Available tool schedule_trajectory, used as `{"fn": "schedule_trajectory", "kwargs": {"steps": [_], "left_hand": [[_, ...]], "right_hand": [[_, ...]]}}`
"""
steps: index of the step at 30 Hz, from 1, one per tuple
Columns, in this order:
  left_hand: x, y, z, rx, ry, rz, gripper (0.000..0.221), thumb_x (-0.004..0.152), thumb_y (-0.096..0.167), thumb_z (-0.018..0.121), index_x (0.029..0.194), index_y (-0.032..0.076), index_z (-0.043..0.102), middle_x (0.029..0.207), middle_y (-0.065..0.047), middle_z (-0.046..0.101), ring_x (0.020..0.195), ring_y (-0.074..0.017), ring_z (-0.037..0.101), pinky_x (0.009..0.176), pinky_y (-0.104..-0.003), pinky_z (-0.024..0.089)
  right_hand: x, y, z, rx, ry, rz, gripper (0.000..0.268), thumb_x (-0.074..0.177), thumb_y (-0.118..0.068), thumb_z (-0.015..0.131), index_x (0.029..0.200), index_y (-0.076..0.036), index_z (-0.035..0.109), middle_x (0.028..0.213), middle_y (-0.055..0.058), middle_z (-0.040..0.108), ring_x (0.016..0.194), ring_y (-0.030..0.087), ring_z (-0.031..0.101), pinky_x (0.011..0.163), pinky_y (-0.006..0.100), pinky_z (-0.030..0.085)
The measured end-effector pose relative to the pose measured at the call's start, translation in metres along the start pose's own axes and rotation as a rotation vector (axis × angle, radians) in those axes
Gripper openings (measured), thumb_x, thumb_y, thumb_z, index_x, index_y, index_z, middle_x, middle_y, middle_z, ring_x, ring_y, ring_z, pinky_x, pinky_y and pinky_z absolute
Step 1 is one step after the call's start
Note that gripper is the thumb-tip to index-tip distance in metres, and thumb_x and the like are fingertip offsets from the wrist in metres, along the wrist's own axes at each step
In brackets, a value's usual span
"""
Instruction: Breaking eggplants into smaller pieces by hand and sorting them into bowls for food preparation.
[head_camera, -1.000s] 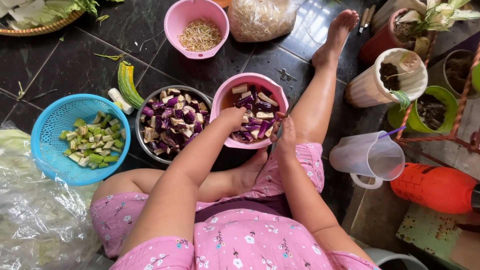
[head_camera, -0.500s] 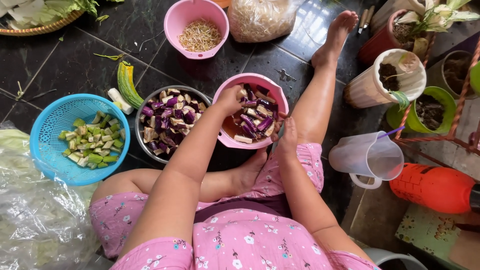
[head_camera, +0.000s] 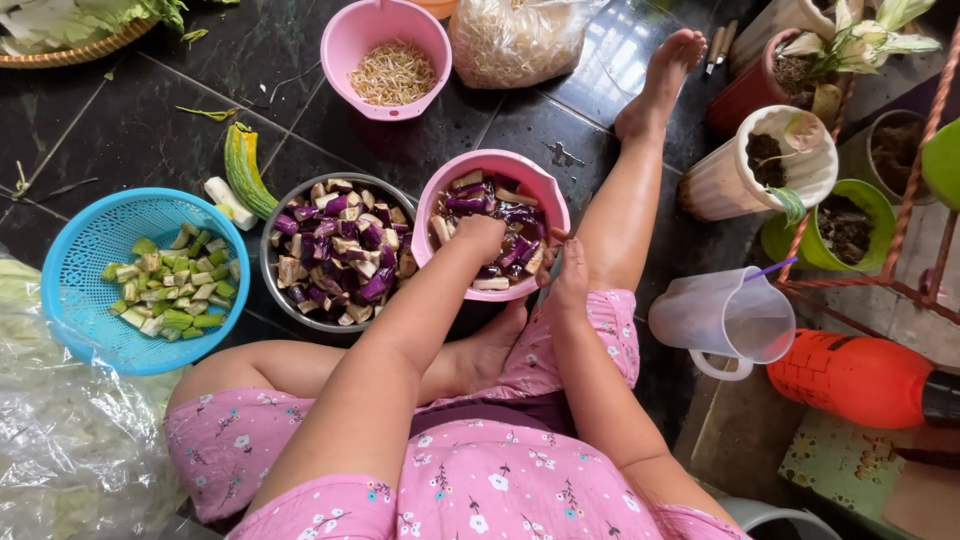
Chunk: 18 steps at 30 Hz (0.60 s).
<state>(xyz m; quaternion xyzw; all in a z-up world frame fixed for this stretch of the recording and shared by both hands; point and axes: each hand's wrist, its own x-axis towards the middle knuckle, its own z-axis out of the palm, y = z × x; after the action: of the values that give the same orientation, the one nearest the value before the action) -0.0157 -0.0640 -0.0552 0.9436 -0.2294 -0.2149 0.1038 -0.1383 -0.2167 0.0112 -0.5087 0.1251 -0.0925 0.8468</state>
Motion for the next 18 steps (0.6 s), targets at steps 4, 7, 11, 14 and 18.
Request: {"fn": "schedule_trajectory", "kwargs": {"steps": [4,7,11,14,18], "left_hand": [[-0.069,0.002,-0.098,-0.334,-0.167,-0.035,0.041,0.088,0.031,0.07,0.116,0.001,0.072,0.114,-0.023,0.074,0.117,-0.0401,0.067,0.1,-0.047,0.054],[-0.078,-0.018,-0.101,-0.638,-0.103,-0.099,0.041,0.08,0.041,0.071,0.109,0.012,0.076,0.104,-0.016,0.077,0.113,-0.0355,0.069,0.095,-0.047,0.056],[-0.055,-0.053,-0.06,-1.331,-0.144,-0.138,0.035,0.084,0.018,0.076,0.115,0.004,0.071,0.089,-0.014,0.076,0.073,-0.0252,0.075,0.057,-0.037,0.062],[-0.064,-0.047,-0.066,-1.583,-0.176,-0.086,0.041,0.085,0.008,0.078,0.123,-0.001,0.064,0.09,-0.015,0.075,0.07,-0.0253,0.076,0.054,-0.036,0.065],[-0.081,-0.03,-0.076,-1.499,-0.117,-0.052,0.059,0.078,0.003,0.082,0.132,0.001,0.056,0.095,-0.013,0.071,0.07,-0.0236,0.074,0.061,-0.035,0.063]], "right_hand": [[-0.001,0.0,0.001,0.008,0.012,0.009,0.036,0.11,-0.036,0.043,0.128,-0.009,0.057,0.071,0.005,0.044,0.037,0.015,0.047,0.034,0.027,0.042],[0.001,0.002,0.002,0.018,-0.013,0.001,0.036,0.11,-0.036,0.044,0.129,-0.008,0.056,0.07,0.004,0.043,0.038,0.013,0.047,0.034,0.025,0.042],[-0.001,0.0,0.005,0.022,-0.02,0.003,0.033,0.11,-0.035,0.045,0.126,-0.009,0.057,0.071,0.004,0.044,0.036,0.012,0.045,0.034,0.024,0.04],[0.002,0.007,0.004,0.028,-0.042,-0.007,0.031,0.11,-0.032,0.046,0.126,-0.009,0.056,0.072,0.004,0.045,0.036,0.011,0.044,0.033,0.024,0.039],[-0.005,0.004,0.017,-0.022,-0.072,-0.039,0.027,0.107,-0.022,0.054,0.131,-0.009,0.055,0.078,0.007,0.05,0.035,0.011,0.046,0.032,0.024,0.042]]}}
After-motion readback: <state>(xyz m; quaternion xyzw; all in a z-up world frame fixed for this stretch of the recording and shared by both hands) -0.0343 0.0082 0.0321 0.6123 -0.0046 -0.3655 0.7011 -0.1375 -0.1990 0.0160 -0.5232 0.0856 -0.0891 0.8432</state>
